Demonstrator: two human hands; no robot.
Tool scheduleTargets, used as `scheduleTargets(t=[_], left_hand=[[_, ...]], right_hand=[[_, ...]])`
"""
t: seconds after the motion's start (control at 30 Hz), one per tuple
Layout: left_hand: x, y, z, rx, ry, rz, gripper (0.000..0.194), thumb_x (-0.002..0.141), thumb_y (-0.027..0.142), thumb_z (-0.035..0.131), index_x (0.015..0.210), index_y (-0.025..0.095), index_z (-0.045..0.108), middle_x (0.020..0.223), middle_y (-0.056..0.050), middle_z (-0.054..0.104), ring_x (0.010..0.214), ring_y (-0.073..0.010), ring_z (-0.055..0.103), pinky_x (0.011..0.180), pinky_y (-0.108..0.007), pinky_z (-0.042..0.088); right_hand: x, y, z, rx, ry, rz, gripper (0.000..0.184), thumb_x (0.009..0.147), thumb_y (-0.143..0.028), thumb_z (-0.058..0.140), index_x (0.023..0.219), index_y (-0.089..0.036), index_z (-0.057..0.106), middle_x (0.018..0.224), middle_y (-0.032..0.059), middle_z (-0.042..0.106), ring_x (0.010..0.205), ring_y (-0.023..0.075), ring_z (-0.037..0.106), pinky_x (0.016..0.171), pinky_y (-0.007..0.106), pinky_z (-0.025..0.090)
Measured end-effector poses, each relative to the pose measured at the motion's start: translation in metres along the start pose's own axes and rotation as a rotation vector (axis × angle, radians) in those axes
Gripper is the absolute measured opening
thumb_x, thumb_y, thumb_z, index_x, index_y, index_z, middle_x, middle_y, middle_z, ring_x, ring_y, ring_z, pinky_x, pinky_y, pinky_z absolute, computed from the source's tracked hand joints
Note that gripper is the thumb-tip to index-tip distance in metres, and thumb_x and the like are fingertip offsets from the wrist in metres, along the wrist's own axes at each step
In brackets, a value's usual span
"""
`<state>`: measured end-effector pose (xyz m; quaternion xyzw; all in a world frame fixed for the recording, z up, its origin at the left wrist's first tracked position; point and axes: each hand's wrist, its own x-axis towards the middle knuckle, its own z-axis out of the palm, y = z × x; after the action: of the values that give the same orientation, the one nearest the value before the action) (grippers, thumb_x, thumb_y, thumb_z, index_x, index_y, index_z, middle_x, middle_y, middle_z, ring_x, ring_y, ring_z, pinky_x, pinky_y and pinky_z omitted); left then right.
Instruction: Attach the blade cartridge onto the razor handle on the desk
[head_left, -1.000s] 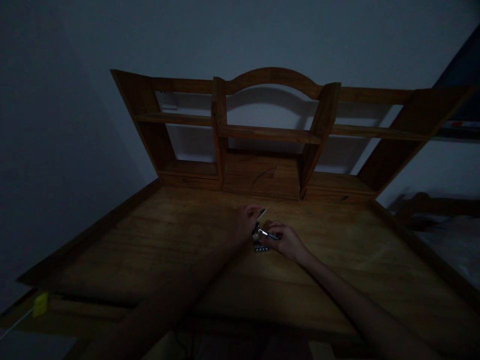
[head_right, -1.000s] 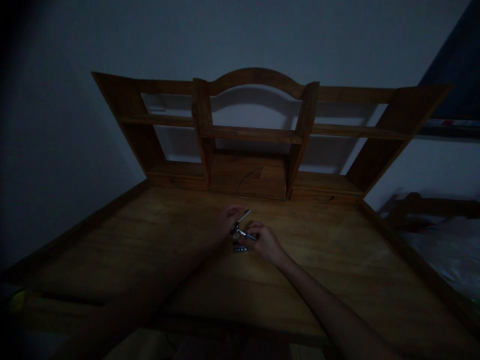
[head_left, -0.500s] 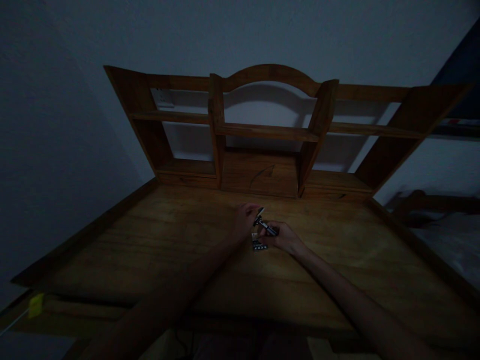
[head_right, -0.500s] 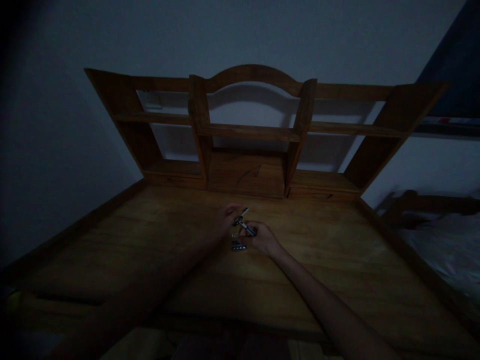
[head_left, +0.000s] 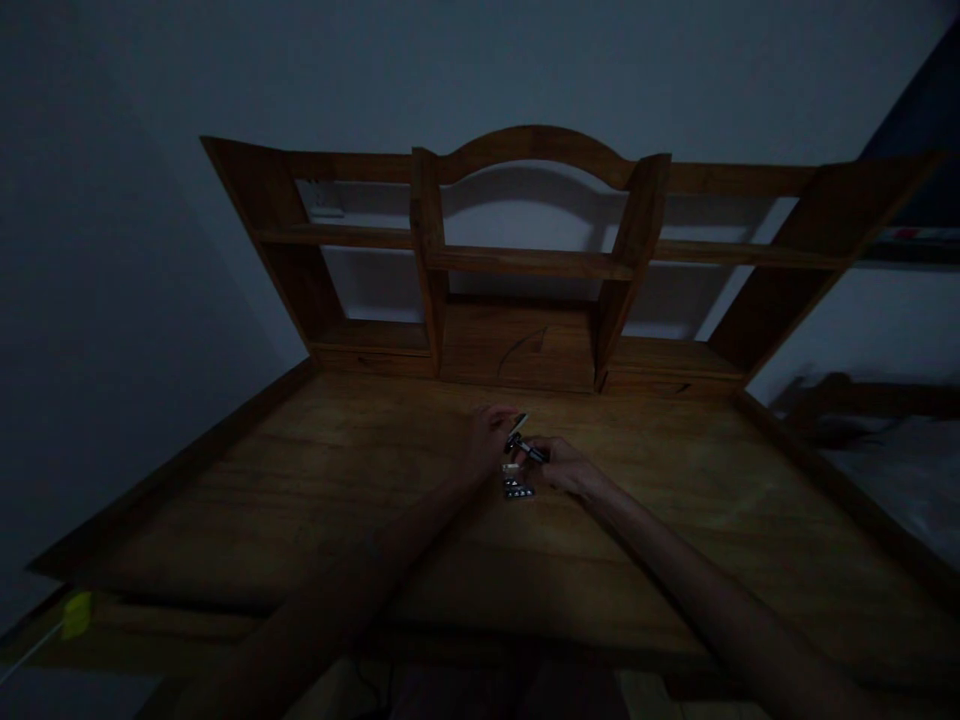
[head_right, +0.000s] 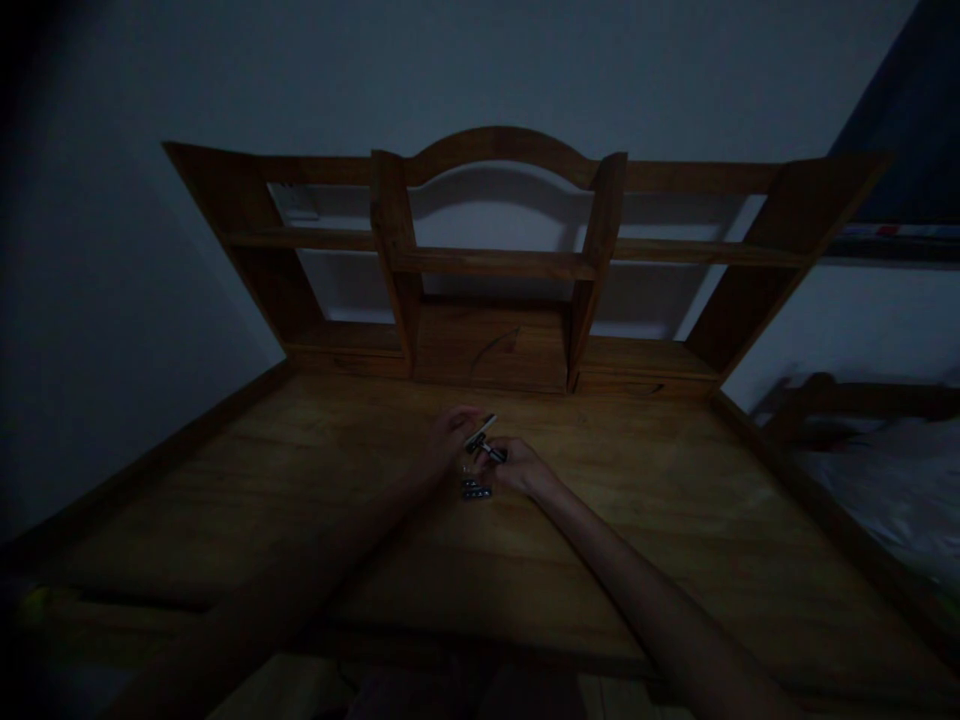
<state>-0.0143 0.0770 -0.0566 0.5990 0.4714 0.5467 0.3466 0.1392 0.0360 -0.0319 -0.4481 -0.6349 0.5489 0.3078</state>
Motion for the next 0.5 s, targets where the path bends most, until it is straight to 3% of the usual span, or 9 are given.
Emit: scheduleTargets(t=[0.27, 0.4, 0.5], left_hand=[[0.002, 0.000, -0.004, 0.186, 0.000, 0.038, 0.019, 0.084, 0.021, 0.052, 0.098, 0.018, 0.065, 0.102, -0.007, 0.065, 0.090, -0.0167, 0.063, 0.082, -0.030, 0.051], [0.001, 0.003, -0.011, 0.290, -0.008, 0.043, 0.022, 0.073, 0.017, 0.062, 0.095, 0.020, 0.065, 0.101, -0.007, 0.064, 0.093, -0.0201, 0.060, 0.089, -0.034, 0.047], [-0.010, 0.011, -0.020, 0.340, -0.056, 0.062, 0.021, 0.064, 0.016, 0.070, 0.085, 0.021, 0.066, 0.092, -0.006, 0.065, 0.092, -0.0226, 0.059, 0.091, -0.034, 0.045]], right_hand=[[0.000, 0.008, -0.008, -0.106, 0.006, -0.015, 0.019, 0.056, -0.019, 0.071, 0.074, -0.016, 0.065, 0.065, -0.0035, 0.060, 0.054, 0.0093, 0.049, 0.048, 0.018, 0.036], [-0.006, 0.002, -0.021, -0.173, -0.018, 0.029, 0.024, 0.055, -0.019, 0.070, 0.078, -0.016, 0.066, 0.058, -0.0048, 0.057, 0.044, 0.0073, 0.041, 0.041, 0.018, 0.029], [-0.016, 0.005, -0.037, -0.203, 0.002, -0.004, 0.021, 0.054, -0.017, 0.068, 0.074, -0.015, 0.066, 0.058, -0.0034, 0.058, 0.047, 0.0088, 0.045, 0.044, 0.019, 0.032]])
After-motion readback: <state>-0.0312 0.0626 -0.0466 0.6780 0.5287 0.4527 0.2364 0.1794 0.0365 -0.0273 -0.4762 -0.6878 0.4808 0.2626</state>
